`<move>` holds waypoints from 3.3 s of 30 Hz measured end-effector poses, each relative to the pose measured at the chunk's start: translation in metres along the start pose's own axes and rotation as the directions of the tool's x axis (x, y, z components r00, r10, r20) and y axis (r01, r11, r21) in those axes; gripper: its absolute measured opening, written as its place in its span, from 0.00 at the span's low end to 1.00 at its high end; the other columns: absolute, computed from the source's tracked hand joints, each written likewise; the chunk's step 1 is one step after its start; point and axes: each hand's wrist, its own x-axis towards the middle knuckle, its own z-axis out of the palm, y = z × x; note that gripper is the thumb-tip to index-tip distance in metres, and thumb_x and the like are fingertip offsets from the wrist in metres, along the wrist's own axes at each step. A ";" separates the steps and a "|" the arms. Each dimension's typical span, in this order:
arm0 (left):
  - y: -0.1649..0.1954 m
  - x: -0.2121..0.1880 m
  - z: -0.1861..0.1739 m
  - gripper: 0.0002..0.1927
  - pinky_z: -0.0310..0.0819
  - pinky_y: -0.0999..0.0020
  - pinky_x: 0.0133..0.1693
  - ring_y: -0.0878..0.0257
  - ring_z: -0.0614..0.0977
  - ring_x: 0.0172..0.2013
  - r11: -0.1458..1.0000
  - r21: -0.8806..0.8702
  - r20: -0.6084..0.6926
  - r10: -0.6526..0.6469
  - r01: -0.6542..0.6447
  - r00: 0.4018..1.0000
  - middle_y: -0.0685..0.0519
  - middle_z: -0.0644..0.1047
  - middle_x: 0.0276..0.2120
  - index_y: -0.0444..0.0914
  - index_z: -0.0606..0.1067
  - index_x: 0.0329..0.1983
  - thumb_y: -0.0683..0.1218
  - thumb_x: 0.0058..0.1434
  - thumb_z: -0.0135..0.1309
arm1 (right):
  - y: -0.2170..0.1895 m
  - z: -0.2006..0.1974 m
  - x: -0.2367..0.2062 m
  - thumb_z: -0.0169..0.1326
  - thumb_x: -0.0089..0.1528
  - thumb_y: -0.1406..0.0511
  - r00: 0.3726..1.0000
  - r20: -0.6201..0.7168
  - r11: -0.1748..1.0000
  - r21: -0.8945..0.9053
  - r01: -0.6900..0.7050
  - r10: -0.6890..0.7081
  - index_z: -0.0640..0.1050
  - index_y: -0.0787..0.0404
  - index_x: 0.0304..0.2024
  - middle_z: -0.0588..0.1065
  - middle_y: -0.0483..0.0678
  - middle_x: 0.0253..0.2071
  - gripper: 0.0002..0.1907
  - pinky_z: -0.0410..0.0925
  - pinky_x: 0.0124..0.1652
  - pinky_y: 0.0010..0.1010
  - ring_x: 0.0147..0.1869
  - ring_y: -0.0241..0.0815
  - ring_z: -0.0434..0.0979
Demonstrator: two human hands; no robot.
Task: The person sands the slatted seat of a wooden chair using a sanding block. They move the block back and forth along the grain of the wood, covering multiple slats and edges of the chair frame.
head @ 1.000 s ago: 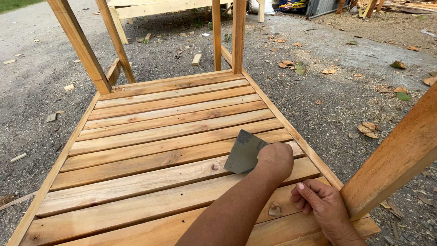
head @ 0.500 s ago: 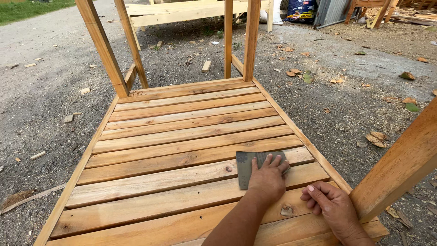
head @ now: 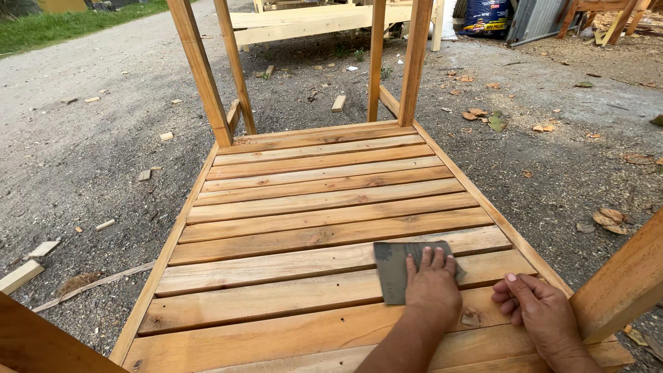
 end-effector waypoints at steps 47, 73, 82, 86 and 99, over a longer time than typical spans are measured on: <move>-0.180 -0.239 -0.082 0.11 0.78 0.60 0.49 0.47 0.83 0.45 0.877 -0.429 -0.362 0.052 -0.216 0.931 0.43 0.83 0.40 0.36 0.84 0.36 0.47 0.53 0.64 | -0.142 0.232 -0.204 0.53 0.63 0.39 0.668 0.734 0.081 -0.679 0.730 0.125 0.60 0.35 0.73 0.53 0.36 0.78 0.39 0.28 0.79 0.55 0.83 0.36 0.46; -0.223 -0.291 -0.139 0.19 0.48 0.55 0.71 0.47 0.58 0.70 0.914 -0.191 -0.299 -0.401 0.358 0.866 0.44 0.67 0.64 0.34 0.72 0.58 0.48 0.73 0.36 | -0.061 0.296 -0.194 0.38 0.69 0.45 0.704 0.701 0.271 -0.660 0.701 -0.114 0.65 0.31 0.69 0.56 0.28 0.76 0.26 0.41 0.77 0.49 0.83 0.38 0.44; -0.232 -0.287 -0.134 0.22 0.50 0.55 0.70 0.48 0.58 0.71 0.880 -0.334 -0.359 -0.451 0.339 0.817 0.47 0.67 0.67 0.37 0.71 0.61 0.52 0.73 0.35 | -0.037 0.299 -0.202 0.45 0.69 0.47 0.676 0.736 0.174 -0.670 0.721 0.036 0.62 0.32 0.72 0.54 0.26 0.77 0.28 0.41 0.77 0.50 0.83 0.32 0.43; -0.237 -0.284 -0.130 0.22 0.50 0.55 0.70 0.48 0.59 0.71 0.895 -0.311 -0.376 -0.424 0.319 0.824 0.46 0.68 0.66 0.37 0.72 0.60 0.52 0.73 0.35 | -0.066 0.347 -0.210 0.42 0.71 0.49 0.695 0.718 0.267 -0.665 0.698 -0.028 0.64 0.38 0.70 0.55 0.28 0.77 0.24 0.41 0.77 0.49 0.83 0.35 0.44; -0.240 -0.286 -0.131 0.22 0.53 0.58 0.71 0.51 0.59 0.72 0.843 -0.444 -0.354 -0.476 0.303 0.805 0.48 0.68 0.66 0.38 0.72 0.60 0.52 0.74 0.34 | -0.060 0.347 -0.225 0.42 0.70 0.45 0.647 0.757 0.118 -0.653 0.748 0.089 0.56 0.32 0.74 0.50 0.29 0.79 0.30 0.41 0.76 0.57 0.83 0.36 0.42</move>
